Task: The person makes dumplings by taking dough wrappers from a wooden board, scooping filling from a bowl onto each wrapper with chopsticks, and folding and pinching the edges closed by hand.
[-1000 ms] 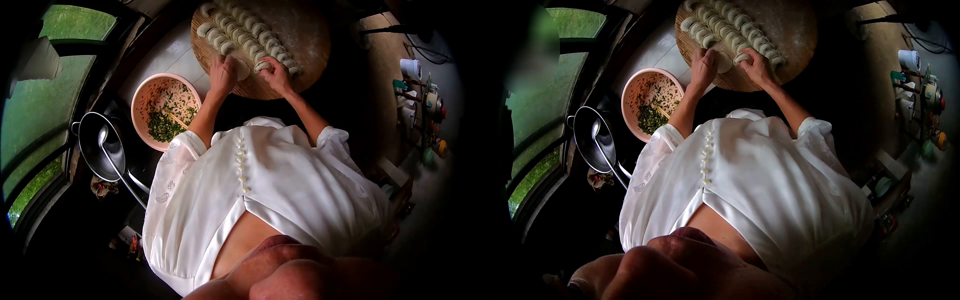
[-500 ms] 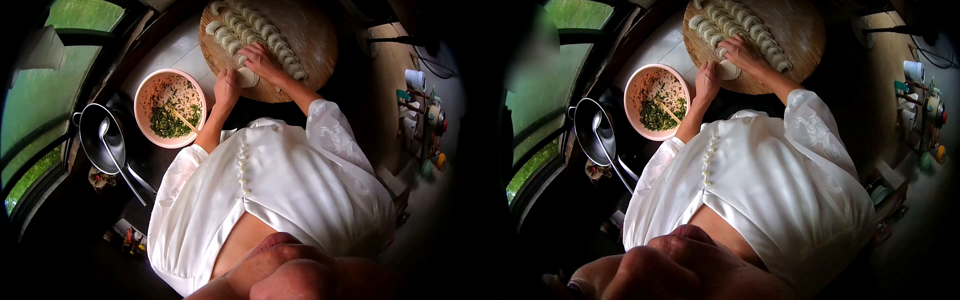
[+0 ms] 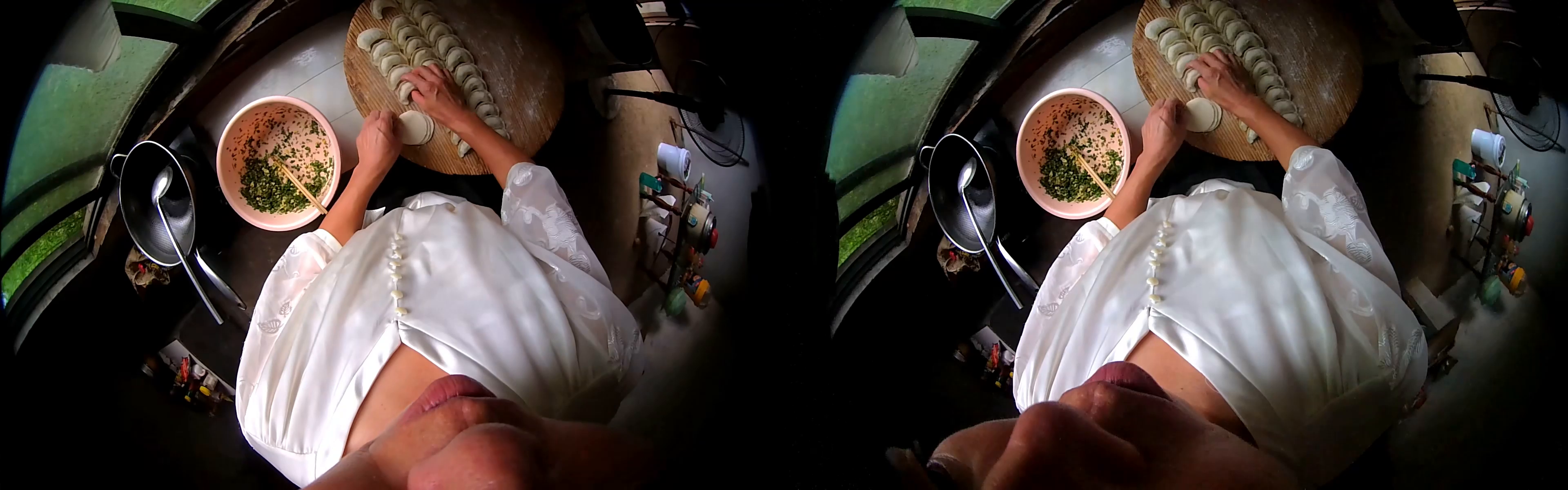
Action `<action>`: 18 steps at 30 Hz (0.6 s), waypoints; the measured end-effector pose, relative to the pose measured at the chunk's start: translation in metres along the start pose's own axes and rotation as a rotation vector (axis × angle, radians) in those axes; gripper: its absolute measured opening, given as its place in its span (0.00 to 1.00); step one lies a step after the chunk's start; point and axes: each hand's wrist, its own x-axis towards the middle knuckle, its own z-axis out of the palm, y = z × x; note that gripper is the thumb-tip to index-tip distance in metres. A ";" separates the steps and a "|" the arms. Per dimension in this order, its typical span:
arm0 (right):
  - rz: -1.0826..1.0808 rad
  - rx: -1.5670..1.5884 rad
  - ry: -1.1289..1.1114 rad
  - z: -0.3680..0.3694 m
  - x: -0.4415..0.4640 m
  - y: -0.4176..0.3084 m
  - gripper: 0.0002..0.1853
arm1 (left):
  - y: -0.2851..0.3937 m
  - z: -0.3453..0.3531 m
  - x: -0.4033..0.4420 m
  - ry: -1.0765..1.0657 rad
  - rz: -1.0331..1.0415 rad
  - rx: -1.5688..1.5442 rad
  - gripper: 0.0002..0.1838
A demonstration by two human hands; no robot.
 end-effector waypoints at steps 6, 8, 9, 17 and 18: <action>0.023 -0.003 0.013 -0.008 -0.001 -0.004 0.18 | 0.003 -0.002 0.002 -0.029 -0.008 -0.002 0.07; 0.024 0.018 0.049 -0.014 -0.004 -0.010 0.17 | 0.000 -0.001 0.002 -0.031 0.001 -0.003 0.06; 0.079 0.150 0.020 -0.021 -0.010 -0.017 0.16 | 0.004 -0.005 0.001 -0.020 -0.012 0.007 0.06; 0.023 0.184 -0.122 -0.007 -0.037 -0.041 0.15 | -0.002 -0.002 -0.008 -0.059 -0.085 0.035 0.08; 0.025 0.187 -0.125 -0.005 -0.037 -0.041 0.15 | -0.005 -0.002 -0.008 -0.062 -0.089 0.036 0.08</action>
